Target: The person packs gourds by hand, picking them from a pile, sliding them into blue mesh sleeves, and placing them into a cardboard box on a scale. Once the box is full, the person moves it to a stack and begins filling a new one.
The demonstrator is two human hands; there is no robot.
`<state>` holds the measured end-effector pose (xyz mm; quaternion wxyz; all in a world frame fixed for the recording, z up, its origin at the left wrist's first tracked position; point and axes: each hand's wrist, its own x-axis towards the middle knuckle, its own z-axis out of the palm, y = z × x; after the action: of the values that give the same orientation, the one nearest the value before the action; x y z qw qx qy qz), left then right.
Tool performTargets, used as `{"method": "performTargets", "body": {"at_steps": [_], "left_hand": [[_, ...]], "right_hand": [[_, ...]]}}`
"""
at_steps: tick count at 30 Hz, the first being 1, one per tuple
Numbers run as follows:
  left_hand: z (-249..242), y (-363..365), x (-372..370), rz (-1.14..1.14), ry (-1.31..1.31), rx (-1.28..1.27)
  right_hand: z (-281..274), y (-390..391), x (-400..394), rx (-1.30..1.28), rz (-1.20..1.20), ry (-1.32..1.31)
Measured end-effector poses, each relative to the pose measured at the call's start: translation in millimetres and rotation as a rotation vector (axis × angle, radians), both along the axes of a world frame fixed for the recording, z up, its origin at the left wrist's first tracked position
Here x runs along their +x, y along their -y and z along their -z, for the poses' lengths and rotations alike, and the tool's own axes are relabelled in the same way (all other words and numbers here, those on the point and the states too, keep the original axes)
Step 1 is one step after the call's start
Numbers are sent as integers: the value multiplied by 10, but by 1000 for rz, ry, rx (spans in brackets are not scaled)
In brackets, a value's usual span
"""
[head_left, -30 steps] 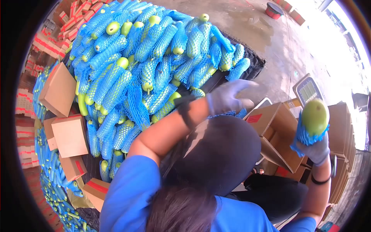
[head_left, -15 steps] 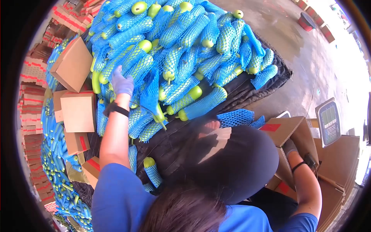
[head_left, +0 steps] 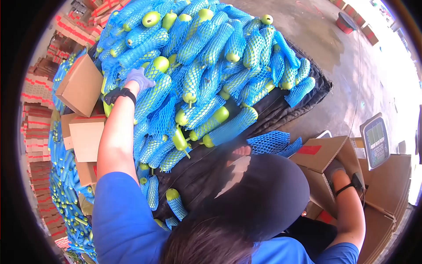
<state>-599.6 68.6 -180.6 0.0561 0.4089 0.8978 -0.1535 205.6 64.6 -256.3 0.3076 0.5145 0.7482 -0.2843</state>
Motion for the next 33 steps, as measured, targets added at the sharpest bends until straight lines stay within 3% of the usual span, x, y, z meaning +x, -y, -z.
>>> {"method": "performTargets", "body": {"at_steps": [3, 5, 7, 9, 11, 13, 15, 17, 19, 21, 23, 24, 26, 27, 31, 32, 33], "left_hand": [[100, 240, -32, 45, 7, 146], [166, 471, -191, 151, 413, 583], [73, 671, -250, 113, 364, 710], [-113, 885, -380, 194, 580, 1136], [-646, 1036, -167, 397, 755, 1492], [-1100, 1207, 59, 328, 873, 1587], [-1420, 1285, 125, 138, 1588, 1697], [-1696, 1197, 646, 263, 1804, 1666], [-1807, 1029, 1183, 432, 2164, 1554], [-1823, 768, 1756, 500, 2316, 1437], [-1899, 599, 2459, 535, 2506, 1212], [-1930, 542, 2809, 475, 2511, 1217], [-2069, 502, 3561, 511, 2671, 996], [-2112, 495, 3873, 521, 2756, 866], [-2304, 646, 4858, 648, 2697, 494], [-2270, 621, 5012, 691, 2615, 456], [-2177, 582, 5186, 668, 2545, 430]], "right_hand": [[-557, 76, -149, 34, 21, 32], [-886, 180, -101, 50, 51, 69], [-1156, 274, -21, 191, -94, 61], [-1448, 361, 60, 225, -71, 45], [-1526, 451, 322, 339, 218, -221], [-1838, 520, 205, 422, 222, -316], [-2055, 561, 19, 516, 238, -409], [-2272, 579, -180, 672, 89, -640], [-2514, 636, -568, 726, 96, -822], [-2692, 669, -890, 763, 6, -1024], [-2884, 727, -1204, 906, -126, -1067], [-2961, 779, -1303, 896, -117, -1075], [-3113, 885, -1495, 877, -98, -1092], [-3168, 902, -1507, 718, -2, -1065], [-2990, 828, -1136, 689, 8, -1223], [-2972, 855, -969, 655, -18, -1156], [-3051, 1035, -854, 735, 110, -944]]}}
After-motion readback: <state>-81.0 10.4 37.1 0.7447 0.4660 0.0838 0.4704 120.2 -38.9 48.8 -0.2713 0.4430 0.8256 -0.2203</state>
